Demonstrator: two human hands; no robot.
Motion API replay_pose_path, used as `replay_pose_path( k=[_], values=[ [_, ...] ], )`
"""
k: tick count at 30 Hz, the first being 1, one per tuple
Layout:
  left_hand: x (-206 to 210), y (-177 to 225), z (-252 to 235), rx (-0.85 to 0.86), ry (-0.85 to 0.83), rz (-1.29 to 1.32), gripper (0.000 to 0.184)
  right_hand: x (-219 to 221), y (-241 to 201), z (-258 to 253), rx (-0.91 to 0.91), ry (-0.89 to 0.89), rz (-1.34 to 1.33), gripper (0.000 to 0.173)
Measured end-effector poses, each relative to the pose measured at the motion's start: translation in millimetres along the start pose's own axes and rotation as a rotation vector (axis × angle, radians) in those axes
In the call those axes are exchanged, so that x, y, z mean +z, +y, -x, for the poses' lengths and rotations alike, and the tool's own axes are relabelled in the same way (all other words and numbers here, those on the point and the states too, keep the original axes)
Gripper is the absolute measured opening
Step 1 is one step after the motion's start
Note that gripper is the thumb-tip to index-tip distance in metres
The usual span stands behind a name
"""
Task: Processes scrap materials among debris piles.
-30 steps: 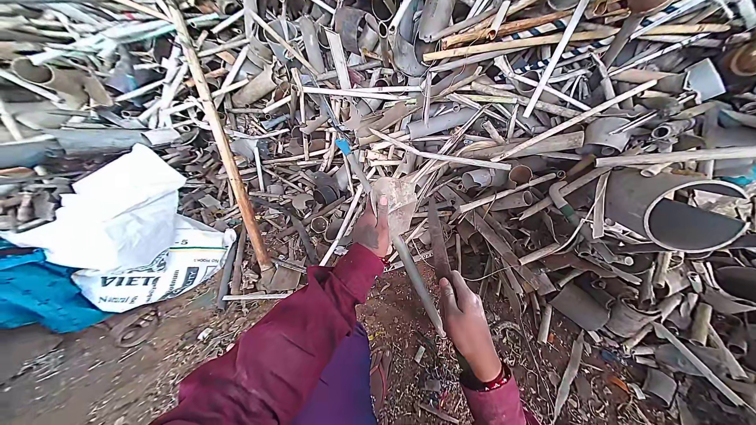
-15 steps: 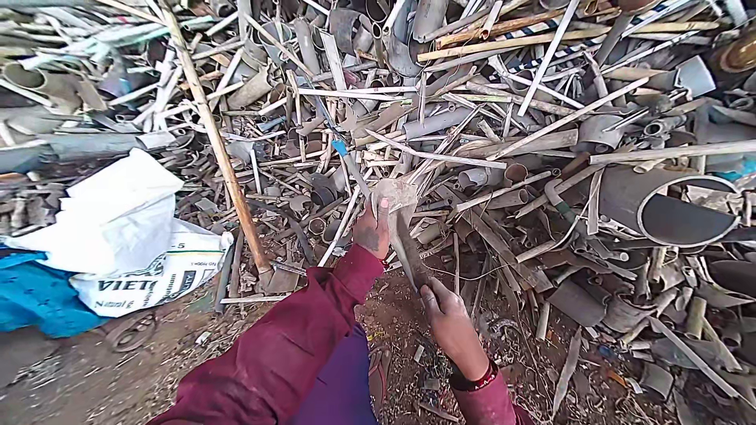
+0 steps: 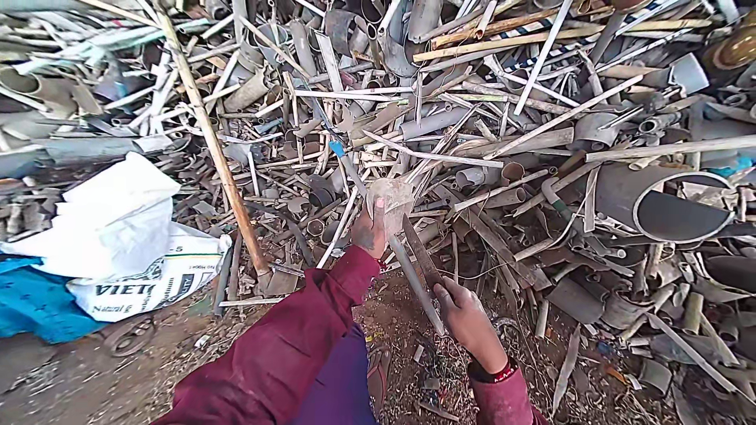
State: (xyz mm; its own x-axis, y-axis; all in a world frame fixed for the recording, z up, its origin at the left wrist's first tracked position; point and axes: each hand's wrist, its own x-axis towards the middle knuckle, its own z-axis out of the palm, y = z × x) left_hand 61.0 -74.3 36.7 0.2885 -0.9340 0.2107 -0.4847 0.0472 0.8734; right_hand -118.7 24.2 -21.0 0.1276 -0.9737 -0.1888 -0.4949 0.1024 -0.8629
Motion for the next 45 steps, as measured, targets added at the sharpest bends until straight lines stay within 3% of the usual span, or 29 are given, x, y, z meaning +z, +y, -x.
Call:
replay_pose_path(
  k=[6, 10, 13, 18, 23, 29, 34, 38, 42, 45],
  values=[
    [2.5, -0.7, 6.2, 0.115, -0.068, -0.017, 0.055, 7.7, -3.0, 1.7, -0.033, 0.086, 0.031, 0.042],
    [4.6, -2.5, 4.2, 0.094, -0.076, 0.006, 0.055, 4.4, -14.3, 7.5, 0.007, 0.240, 0.185, 0.042],
    [4.8, -4.7, 3.5, 0.092, -0.074, 0.032, 0.055, 12.1, -7.0, 3.1, -0.055, 0.146, 0.104, 0.042],
    [3.5, 2.2, 7.2, 0.086, -0.094, -0.052, 0.054, 13.4, -12.8, 6.2, -0.001, 0.315, 0.168, 0.042],
    [0.9, -0.2, 2.8, 0.060, -0.125, -0.062, 0.057, 22.3, -11.5, 2.9, -0.060, 0.249, 0.152, 0.042],
    [3.3, 1.8, 4.0, 0.047, -0.135, -0.062, 0.056, 18.1, -16.6, 9.0, 0.003, 0.451, 0.324, 0.041],
    [3.3, -0.4, 2.9, 0.051, -0.121, -0.120, 0.056, 22.4, -18.0, 6.4, 0.017, 0.299, 0.305, 0.043],
    [3.3, 0.8, 4.1, 0.062, -0.138, -0.132, 0.057, 21.6, -16.0, 7.3, 0.014, 0.472, 0.405, 0.041],
    [3.5, -4.4, -0.3, 0.054, -0.139, -0.141, 0.057, 28.9, -16.7, 6.2, -0.013, 0.439, 0.480, 0.041],
    [3.2, 3.1, 2.5, 0.063, -0.142, -0.166, 0.057, 31.3, -8.6, 2.3, -0.031, 0.679, 0.579, 0.033]
  ],
)
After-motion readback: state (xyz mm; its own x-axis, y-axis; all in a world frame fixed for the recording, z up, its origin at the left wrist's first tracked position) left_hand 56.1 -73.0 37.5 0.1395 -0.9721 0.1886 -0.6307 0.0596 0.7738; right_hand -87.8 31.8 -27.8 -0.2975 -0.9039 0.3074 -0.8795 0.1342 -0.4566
